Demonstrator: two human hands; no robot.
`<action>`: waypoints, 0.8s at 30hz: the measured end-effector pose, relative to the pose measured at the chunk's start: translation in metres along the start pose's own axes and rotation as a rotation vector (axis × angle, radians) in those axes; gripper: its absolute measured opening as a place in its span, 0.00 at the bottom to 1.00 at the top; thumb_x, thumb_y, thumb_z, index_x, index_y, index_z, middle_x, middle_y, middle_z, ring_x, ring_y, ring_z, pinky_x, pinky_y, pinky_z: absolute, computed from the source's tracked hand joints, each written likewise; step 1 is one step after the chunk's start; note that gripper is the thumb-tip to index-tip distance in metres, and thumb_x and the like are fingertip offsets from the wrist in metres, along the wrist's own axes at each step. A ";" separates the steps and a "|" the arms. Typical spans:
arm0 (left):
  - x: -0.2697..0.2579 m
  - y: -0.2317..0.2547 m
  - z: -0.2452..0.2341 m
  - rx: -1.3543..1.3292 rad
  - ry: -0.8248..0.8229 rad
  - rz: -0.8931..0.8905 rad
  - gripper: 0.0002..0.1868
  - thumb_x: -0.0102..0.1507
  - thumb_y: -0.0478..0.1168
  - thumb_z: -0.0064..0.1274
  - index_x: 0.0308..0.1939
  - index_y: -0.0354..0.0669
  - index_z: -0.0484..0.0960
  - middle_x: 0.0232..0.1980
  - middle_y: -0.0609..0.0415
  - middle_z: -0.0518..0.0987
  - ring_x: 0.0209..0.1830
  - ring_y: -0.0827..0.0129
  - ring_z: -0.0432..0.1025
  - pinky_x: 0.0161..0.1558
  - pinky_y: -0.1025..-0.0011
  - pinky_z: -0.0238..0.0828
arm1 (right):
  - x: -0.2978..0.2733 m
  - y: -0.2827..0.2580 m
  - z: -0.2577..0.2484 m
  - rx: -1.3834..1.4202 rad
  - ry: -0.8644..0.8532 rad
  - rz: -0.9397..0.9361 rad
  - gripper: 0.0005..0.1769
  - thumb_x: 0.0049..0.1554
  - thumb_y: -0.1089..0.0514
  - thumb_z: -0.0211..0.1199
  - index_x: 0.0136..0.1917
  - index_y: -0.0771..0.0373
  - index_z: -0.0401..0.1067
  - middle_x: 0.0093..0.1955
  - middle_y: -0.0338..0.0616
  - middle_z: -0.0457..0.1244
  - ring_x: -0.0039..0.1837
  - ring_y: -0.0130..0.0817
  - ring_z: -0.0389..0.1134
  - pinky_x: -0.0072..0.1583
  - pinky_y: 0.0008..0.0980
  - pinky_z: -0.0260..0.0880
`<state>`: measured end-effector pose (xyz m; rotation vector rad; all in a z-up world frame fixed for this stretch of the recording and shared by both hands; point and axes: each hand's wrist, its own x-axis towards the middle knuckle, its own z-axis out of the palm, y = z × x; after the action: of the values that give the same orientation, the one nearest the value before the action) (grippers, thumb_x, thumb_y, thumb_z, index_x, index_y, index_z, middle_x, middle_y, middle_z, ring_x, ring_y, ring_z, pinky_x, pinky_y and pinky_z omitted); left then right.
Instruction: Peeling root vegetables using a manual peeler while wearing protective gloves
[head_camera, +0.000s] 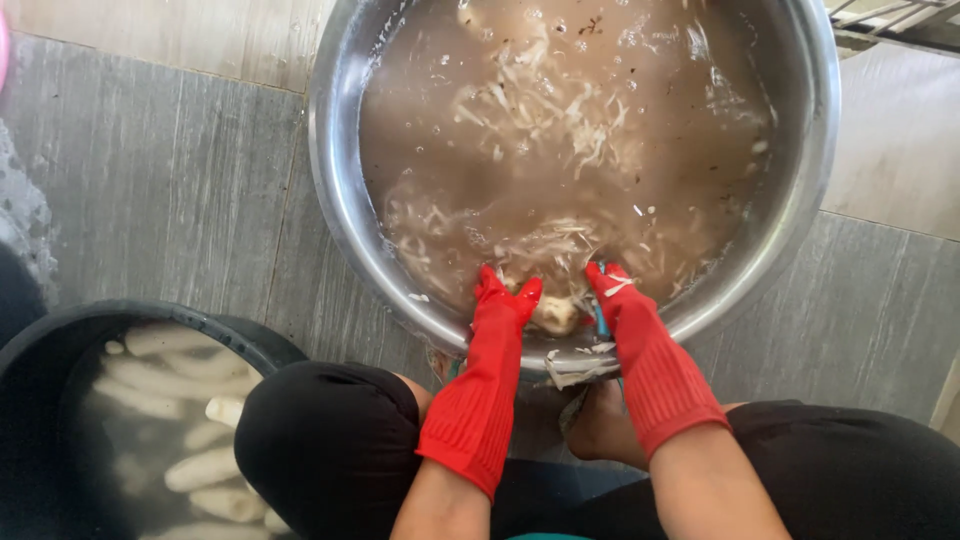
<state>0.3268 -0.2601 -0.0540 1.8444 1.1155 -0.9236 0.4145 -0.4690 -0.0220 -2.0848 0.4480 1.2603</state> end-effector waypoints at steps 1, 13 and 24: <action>0.020 -0.013 0.017 -0.033 0.020 -0.010 0.72 0.43 0.87 0.56 0.82 0.73 0.39 0.83 0.53 0.50 0.81 0.59 0.53 0.75 0.55 0.57 | 0.018 0.015 0.009 0.084 0.028 0.059 0.39 0.63 0.32 0.49 0.65 0.70 0.65 0.55 0.63 0.62 0.55 0.58 0.64 0.57 0.54 0.66; 0.008 0.038 -0.004 -1.026 -0.237 -0.321 0.60 0.51 0.69 0.63 0.75 0.38 0.53 0.66 0.40 0.68 0.63 0.57 0.64 0.55 0.68 0.69 | -0.023 -0.003 0.014 0.420 -0.149 0.033 0.25 0.56 0.42 0.71 0.55 0.63 0.72 0.44 0.62 0.65 0.48 0.56 0.70 0.49 0.55 0.75; -0.008 0.087 -0.058 -1.432 -0.236 -0.415 0.40 0.73 0.53 0.42 0.77 0.23 0.53 0.79 0.37 0.60 0.84 0.57 0.50 0.78 0.83 0.51 | 0.031 -0.050 -0.045 1.278 0.368 -0.150 0.08 0.56 0.64 0.63 0.43 0.59 0.64 0.31 0.39 0.58 0.34 0.25 0.64 0.43 0.16 0.69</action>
<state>0.4148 -0.2391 0.0000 0.3401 1.4306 -0.2859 0.4879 -0.4620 -0.0172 -1.1548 0.9232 0.2590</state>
